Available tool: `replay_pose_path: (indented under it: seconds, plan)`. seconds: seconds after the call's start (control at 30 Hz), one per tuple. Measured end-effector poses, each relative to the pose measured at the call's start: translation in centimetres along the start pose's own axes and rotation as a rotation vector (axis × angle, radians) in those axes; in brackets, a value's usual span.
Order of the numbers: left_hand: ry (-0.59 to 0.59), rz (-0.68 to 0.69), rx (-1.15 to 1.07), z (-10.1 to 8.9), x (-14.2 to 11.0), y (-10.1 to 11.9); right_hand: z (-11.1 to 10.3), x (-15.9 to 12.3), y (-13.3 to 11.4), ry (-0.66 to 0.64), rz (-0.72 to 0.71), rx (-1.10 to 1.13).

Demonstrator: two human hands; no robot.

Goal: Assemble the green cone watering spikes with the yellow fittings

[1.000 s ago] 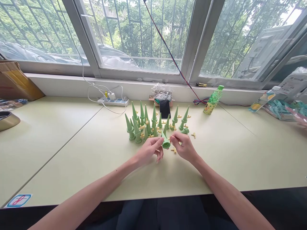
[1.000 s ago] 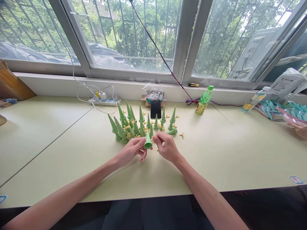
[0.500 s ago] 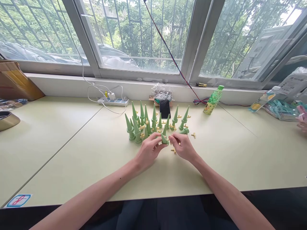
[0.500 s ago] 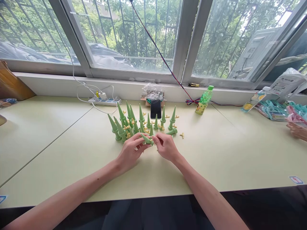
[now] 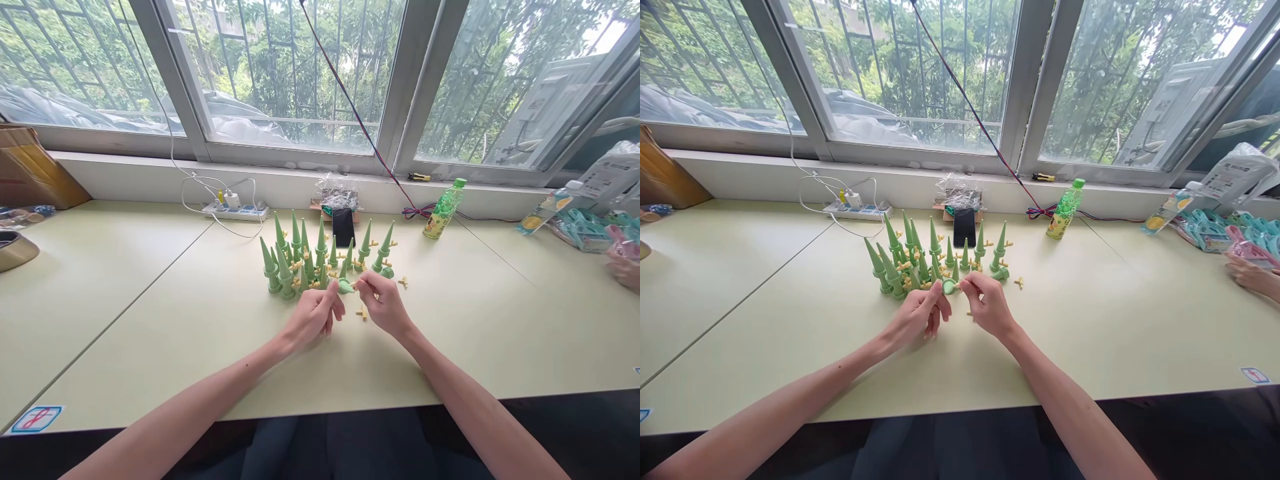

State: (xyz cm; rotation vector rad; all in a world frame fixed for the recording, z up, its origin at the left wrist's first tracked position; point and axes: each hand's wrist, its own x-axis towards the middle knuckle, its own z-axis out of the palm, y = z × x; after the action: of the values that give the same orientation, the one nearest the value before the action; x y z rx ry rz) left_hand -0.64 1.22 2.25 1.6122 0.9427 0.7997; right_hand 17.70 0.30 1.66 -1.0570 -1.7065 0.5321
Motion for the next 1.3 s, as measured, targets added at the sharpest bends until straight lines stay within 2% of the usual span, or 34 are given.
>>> replay_pose_path:
  seconds: [0.1, 0.23, 0.37, 0.47, 0.67, 0.87, 0.97, 1.13, 1.3]
  plan:
    - [-0.143, -0.089, -0.179, 0.0, 0.0, 0.3, 0.1, 0.0, 0.0, -0.041, -0.023, -0.010]
    - [-0.195, -0.108, -0.272, -0.1, 0.1, 0.1, 0.2, -0.1, 0.1, -0.047, -0.013, -0.009]
    - [-0.231, -0.102, -0.259, -0.3, 0.2, -0.1, 0.1, -0.1, 0.2, -0.070, 0.028, 0.004]
    - [-0.242, -0.083, -0.167, -0.5, 0.1, -0.2, 0.1, -0.2, 0.2, -0.089, 0.041, 0.027]
    - [-0.127, -0.007, 0.038, -0.1, -0.1, -0.6, 0.2, -0.1, 0.1, -0.106, 0.021, 0.005]
    - [0.049, 0.304, 0.323, 0.0, 0.1, -1.2, 0.2, -0.1, 0.0, -0.141, 0.035, -0.006]
    - [0.105, 0.389, 0.410, -0.1, 0.2, -1.4, 0.3, -0.1, 0.0, -0.137, 0.047, 0.002]
    - [0.172, 0.362, 0.400, -0.1, 0.1, -0.8, 0.6, -0.1, 0.0, -0.090, 0.042, 0.007]
    - [0.180, 0.176, 0.250, -0.2, 0.1, 0.0, 0.5, -0.1, 0.1, -0.053, 0.068, 0.052]
